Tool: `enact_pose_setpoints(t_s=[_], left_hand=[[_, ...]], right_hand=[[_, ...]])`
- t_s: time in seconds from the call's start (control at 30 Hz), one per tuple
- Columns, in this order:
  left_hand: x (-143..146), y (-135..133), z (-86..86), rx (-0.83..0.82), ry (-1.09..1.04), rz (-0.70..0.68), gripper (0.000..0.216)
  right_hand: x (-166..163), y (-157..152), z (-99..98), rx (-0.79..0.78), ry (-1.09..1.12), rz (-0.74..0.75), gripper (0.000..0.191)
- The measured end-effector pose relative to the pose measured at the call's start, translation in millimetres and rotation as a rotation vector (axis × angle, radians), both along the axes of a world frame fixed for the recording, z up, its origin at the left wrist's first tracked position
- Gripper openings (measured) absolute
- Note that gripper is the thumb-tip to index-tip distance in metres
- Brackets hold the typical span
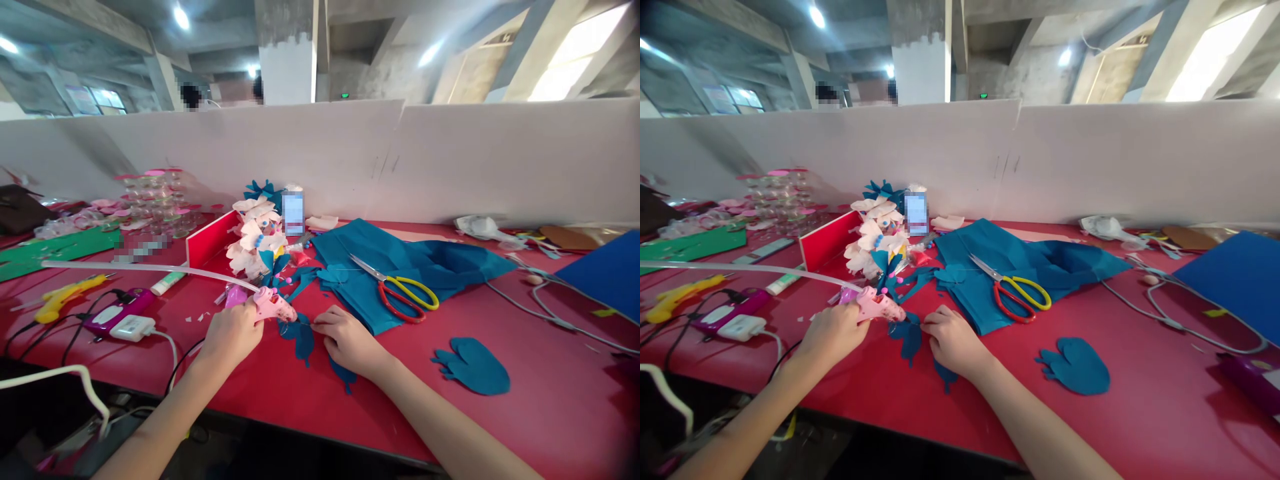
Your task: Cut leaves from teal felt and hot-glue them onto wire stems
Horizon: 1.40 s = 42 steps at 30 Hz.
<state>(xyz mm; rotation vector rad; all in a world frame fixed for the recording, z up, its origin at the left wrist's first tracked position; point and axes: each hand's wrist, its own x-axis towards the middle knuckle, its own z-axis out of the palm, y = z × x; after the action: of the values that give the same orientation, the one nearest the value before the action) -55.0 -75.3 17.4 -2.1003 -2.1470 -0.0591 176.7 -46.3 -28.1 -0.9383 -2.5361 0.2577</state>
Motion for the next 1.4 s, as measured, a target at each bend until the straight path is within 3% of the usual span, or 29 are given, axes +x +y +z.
enact_pose_setpoints(t_s=[1.4], left_hand=[[-16, -3, 3.6, -0.022, 0.084, 0.068, 0.027]], right_hand=[[-1, -1, 0.6, 0.009, 0.0, -0.002, 0.044]])
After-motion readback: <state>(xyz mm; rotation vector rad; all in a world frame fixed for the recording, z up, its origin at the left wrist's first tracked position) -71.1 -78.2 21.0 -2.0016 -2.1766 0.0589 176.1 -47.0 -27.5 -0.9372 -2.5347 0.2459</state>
